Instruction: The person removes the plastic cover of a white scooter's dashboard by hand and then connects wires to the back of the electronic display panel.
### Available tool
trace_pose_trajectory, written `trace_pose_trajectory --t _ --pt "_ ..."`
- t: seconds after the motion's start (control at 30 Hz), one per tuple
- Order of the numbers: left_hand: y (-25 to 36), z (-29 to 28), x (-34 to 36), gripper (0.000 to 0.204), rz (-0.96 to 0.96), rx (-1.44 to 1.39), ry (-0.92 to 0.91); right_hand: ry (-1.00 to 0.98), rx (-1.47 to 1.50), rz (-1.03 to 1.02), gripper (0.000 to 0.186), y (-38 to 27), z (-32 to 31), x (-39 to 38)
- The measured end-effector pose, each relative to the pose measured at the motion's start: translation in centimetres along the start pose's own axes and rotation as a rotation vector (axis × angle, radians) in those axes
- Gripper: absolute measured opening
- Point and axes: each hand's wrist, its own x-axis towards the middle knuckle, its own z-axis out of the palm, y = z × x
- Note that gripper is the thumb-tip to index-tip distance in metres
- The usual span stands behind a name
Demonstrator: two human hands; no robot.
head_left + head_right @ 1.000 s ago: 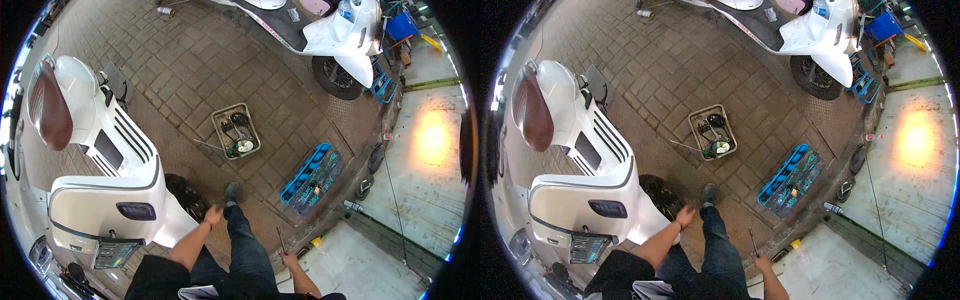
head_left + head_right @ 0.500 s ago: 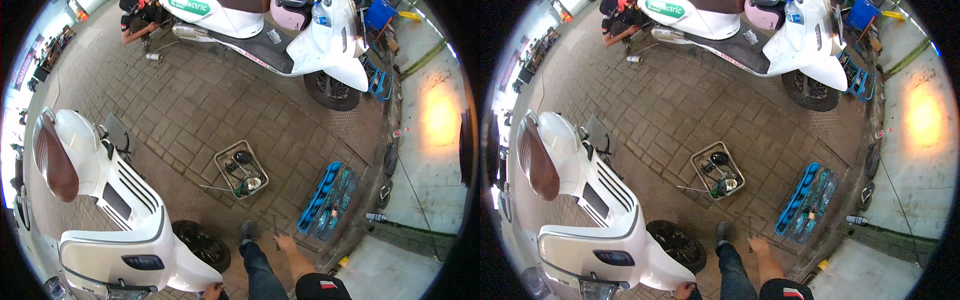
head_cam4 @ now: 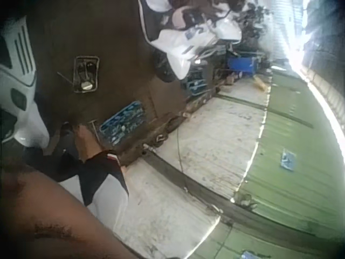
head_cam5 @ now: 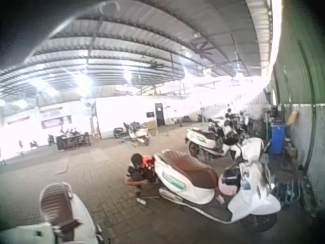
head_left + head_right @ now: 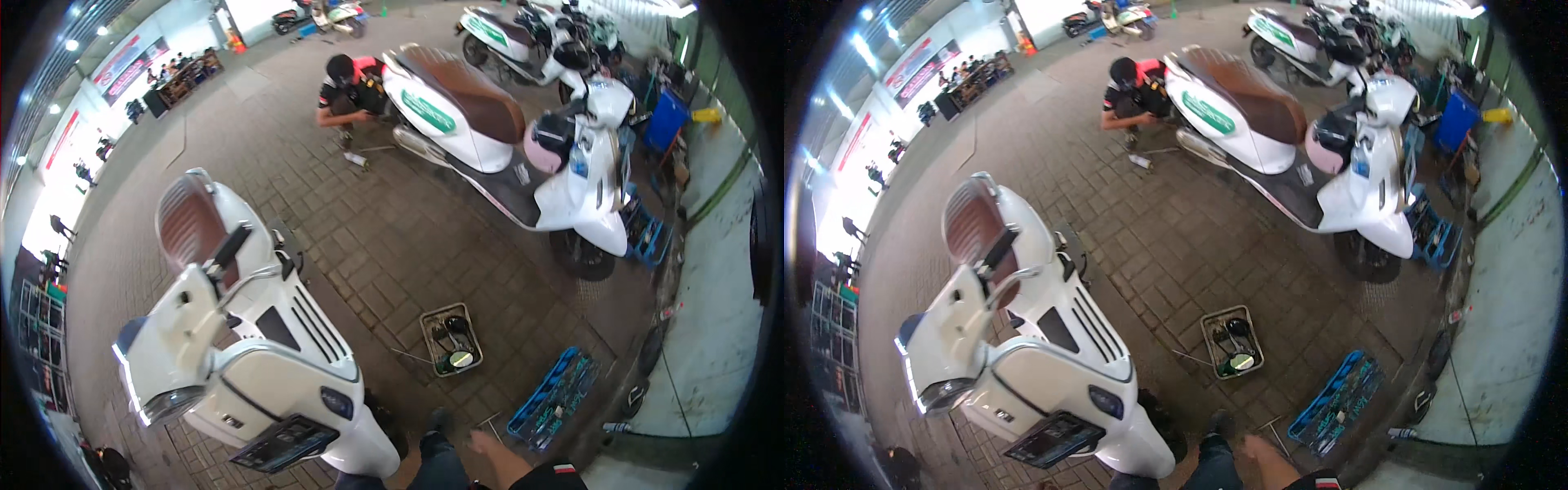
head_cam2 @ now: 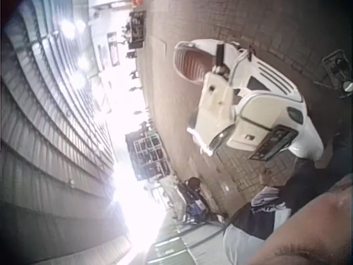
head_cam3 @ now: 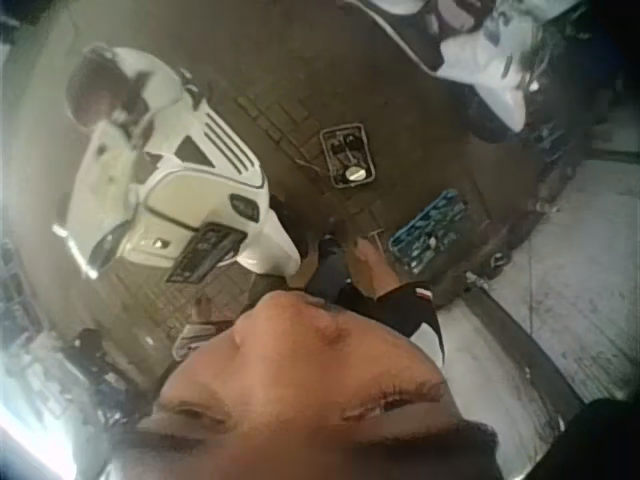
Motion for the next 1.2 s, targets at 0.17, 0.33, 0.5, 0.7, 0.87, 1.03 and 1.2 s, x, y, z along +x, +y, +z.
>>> trace_pose_trajectory --t 0.17,0.33,0.5,0.7,0.87,1.03,1.2 --pt "-5.0 -10.7 12.4 0.04 0.369 -0.682 0.65 0.685 0.442 -0.332 0.05 -23.7 -19.3 -4.0" --pt "7.7 -16.9 11.8 0.05 0.895 -1.312 0.425 0.855 1.183 -0.951 0.052 -44.7 -28.9 -8.8" --pt "16.9 -18.8 10.4 0.072 0.775 -1.807 -0.216 0.45 1.594 -0.989 0.065 -62.5 -28.8 -13.4" --pt "24.5 -17.8 5.2 0.077 0.987 -1.806 -0.261 -0.035 1.925 -0.946 0.078 -70.2 -28.1 -15.6" --pt "25.1 -18.4 3.0 0.073 0.917 -1.946 -0.376 -0.06 1.961 -0.846 0.071 -71.0 -28.6 -16.2" --pt "25.3 -19.0 0.9 0.067 0.864 -1.948 -0.448 -0.143 1.976 -0.752 0.071 -70.5 -29.6 -17.0" --pt "25.0 -19.4 -0.9 0.065 0.829 -1.946 -0.372 -0.213 1.934 -0.783 0.068 -69.9 -29.8 -17.6"
